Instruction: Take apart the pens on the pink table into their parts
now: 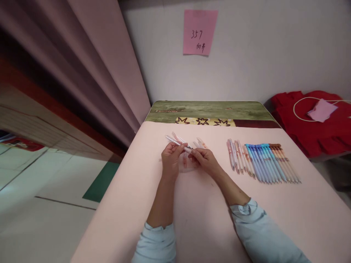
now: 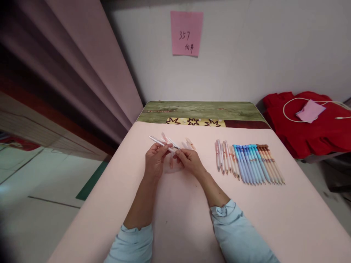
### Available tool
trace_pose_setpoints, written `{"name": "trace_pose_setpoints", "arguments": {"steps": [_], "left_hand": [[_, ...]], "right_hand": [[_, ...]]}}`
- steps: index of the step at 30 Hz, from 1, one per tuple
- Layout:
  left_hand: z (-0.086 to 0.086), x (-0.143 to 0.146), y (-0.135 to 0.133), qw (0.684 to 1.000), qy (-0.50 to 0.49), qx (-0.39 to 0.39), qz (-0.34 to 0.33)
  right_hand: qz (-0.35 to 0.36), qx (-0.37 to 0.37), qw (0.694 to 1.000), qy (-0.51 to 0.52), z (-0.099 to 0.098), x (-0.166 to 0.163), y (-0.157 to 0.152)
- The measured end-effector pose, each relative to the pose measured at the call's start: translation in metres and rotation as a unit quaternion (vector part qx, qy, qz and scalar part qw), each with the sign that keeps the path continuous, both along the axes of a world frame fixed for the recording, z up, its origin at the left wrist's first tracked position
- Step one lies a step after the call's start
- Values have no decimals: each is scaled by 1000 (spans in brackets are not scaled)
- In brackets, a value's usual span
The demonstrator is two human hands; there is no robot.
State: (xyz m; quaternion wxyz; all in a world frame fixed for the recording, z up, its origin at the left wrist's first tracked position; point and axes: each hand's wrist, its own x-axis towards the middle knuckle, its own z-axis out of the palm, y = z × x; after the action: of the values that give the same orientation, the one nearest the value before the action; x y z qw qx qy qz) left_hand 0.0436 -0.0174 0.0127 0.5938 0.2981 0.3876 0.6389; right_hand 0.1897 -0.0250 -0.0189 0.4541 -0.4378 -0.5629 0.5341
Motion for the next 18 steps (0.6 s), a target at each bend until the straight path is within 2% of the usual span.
{"name": "trace_pose_setpoints", "arguments": {"steps": [12, 18], "left_hand": [[3, 6, -1, 999, -11, -35, 36], [0, 7, -1, 998, -18, -41, 47]], "right_hand": [[-74, 14, 997, -8, -1, -3, 2], [-91, 27, 994, 48, -1, -7, 2]]}}
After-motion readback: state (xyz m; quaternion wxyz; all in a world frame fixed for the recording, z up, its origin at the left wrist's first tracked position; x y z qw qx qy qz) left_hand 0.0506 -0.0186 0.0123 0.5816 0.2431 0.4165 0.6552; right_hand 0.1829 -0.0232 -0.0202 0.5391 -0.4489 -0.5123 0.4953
